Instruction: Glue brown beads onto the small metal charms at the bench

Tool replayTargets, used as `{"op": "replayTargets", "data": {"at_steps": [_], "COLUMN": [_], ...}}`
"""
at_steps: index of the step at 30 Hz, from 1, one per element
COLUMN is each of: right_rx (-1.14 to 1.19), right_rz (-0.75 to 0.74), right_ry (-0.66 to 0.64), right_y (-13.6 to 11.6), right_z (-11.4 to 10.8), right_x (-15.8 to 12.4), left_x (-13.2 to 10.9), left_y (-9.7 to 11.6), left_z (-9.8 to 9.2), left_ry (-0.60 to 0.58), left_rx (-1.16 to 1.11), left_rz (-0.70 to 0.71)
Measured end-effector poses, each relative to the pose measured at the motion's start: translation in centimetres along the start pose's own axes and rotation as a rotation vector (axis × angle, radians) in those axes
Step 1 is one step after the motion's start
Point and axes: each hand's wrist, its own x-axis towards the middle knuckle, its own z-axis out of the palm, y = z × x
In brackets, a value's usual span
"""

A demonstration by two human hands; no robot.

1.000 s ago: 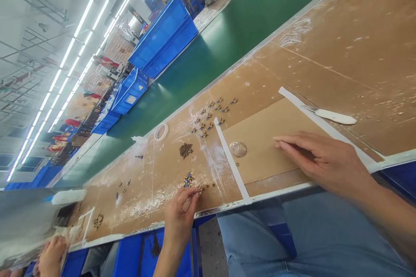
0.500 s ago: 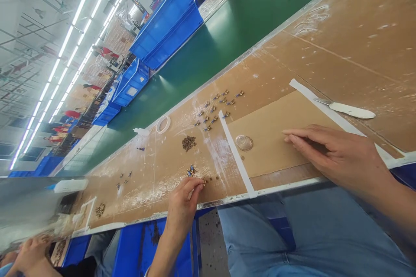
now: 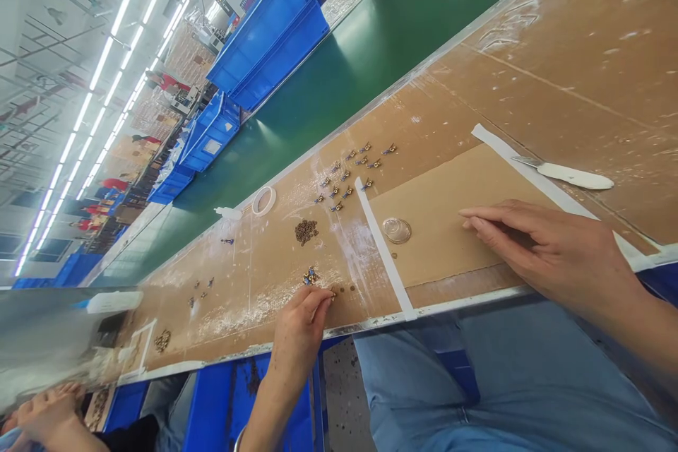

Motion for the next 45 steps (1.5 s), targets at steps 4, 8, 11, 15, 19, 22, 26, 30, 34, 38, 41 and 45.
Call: {"op": "replayTargets", "data": {"at_steps": [4,8,11,15,19,22,26,30,34,38,41,45], "right_rx": [0.034,0.076,0.096,0.084,0.081,0.083,0.063,0.050,0.061,0.060,0.047,-0.001], "right_rz": [0.047,0.094,0.106,0.109,0.073,0.054,0.045,0.006,0.023,0.079,0.120,0.155], "right_ry": [-0.040,-0.049,-0.057,-0.056,-0.034,-0.024,-0.016,0.010,0.018,-0.010,-0.056,-0.045], "right_y": [-0.1,-0.2,-0.3,-0.4,-0.2,-0.1,0.1,0.3,0.3,0.2,0.3,0.7], "right_z": [-0.1,-0.2,-0.2,-0.2,-0.1,0.0,0.1,0.3,0.3,0.0,0.0,0.2], "right_x": [0.0,0.0,0.0,0.1,0.0,0.0,0.0,0.0,0.1,0.0,-0.2,-0.5], "left_x": [0.1,0.4,0.5,0.3,1.1,4.3,10.9,16.1,18.2,16.2,11.5,3.9], "left_y": [0.2,0.3,0.4,0.6,0.3,-0.8,-4.0,-7.3,-9.1,-9.6,-9.4,-7.4], "left_z": [0.1,0.0,0.0,-0.3,-1.2,-1.7,-1.1,0.6,1.7,0.9,-0.2,-0.8], "left_ry": [-0.022,-0.063,-0.085,-0.079,-0.034,0.110,0.241,0.293,0.249,0.280,0.276,0.176], "left_rx": [0.063,0.103,0.085,-0.041,-0.236,-0.423,-0.542,-0.552,-0.553,-0.516,-0.456,-0.383], "left_rz": [0.010,0.013,0.001,-0.070,-0.255,-0.457,-0.503,-0.553,-0.587,-0.564,-0.548,-0.546]}}
